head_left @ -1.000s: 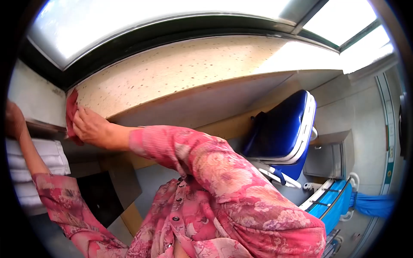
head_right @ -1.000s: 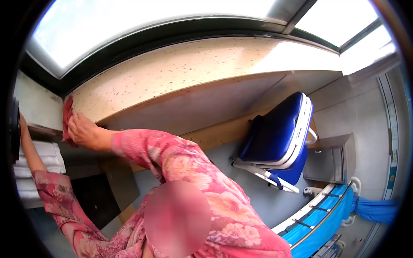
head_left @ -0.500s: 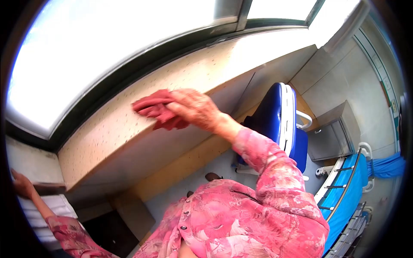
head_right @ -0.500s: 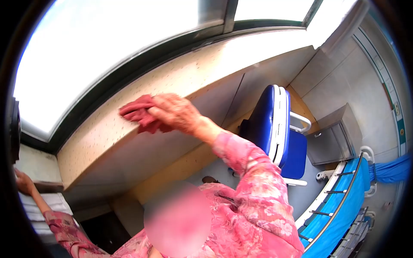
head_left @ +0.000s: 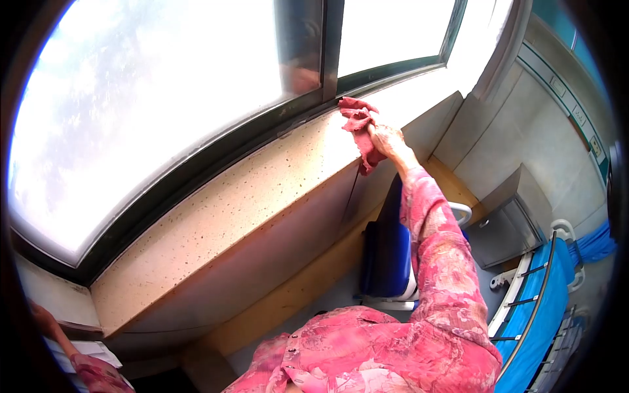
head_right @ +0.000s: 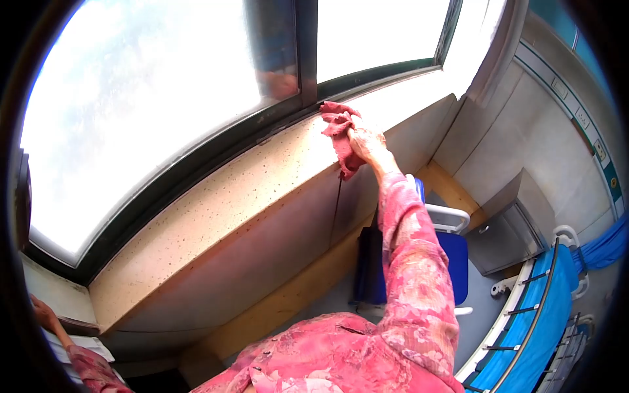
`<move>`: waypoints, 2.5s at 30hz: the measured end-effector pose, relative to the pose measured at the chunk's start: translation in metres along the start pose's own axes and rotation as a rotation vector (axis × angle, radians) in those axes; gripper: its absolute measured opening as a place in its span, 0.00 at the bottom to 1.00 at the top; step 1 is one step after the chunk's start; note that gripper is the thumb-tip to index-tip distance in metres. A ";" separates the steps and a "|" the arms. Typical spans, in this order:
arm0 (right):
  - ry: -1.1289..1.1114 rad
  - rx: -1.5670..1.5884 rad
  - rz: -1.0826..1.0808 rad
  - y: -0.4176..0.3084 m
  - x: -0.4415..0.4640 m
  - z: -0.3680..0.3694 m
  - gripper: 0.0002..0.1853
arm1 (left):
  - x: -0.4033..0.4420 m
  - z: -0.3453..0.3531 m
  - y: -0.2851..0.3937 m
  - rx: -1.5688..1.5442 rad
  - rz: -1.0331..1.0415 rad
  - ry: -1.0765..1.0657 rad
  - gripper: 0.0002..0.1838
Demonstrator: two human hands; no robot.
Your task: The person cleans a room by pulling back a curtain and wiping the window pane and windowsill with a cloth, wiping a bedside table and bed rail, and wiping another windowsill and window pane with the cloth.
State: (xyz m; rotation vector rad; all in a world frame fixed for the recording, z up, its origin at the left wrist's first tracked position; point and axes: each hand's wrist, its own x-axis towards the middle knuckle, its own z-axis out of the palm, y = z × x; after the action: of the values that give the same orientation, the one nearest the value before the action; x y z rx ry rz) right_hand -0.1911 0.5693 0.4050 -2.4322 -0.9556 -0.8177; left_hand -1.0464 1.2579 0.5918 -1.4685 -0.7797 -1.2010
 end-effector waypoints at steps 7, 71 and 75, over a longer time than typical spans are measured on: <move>-0.131 0.042 0.117 -0.057 -0.006 -0.017 0.18 | 0.054 -0.102 0.145 -0.198 -0.596 -0.197 0.37; -0.777 1.450 -0.783 -0.403 0.000 0.019 0.22 | -0.004 -0.265 0.476 -0.771 -0.204 -1.103 0.37; -0.799 1.443 -0.784 -0.403 -0.001 0.016 0.21 | -0.010 -0.257 0.470 -0.887 -0.196 -1.081 0.37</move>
State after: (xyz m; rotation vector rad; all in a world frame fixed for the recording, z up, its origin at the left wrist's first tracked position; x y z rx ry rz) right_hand -0.4728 0.8533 0.4522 -0.9692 -1.8727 0.6639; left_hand -0.6895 0.8943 0.4271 -2.9325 -1.1633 -0.8378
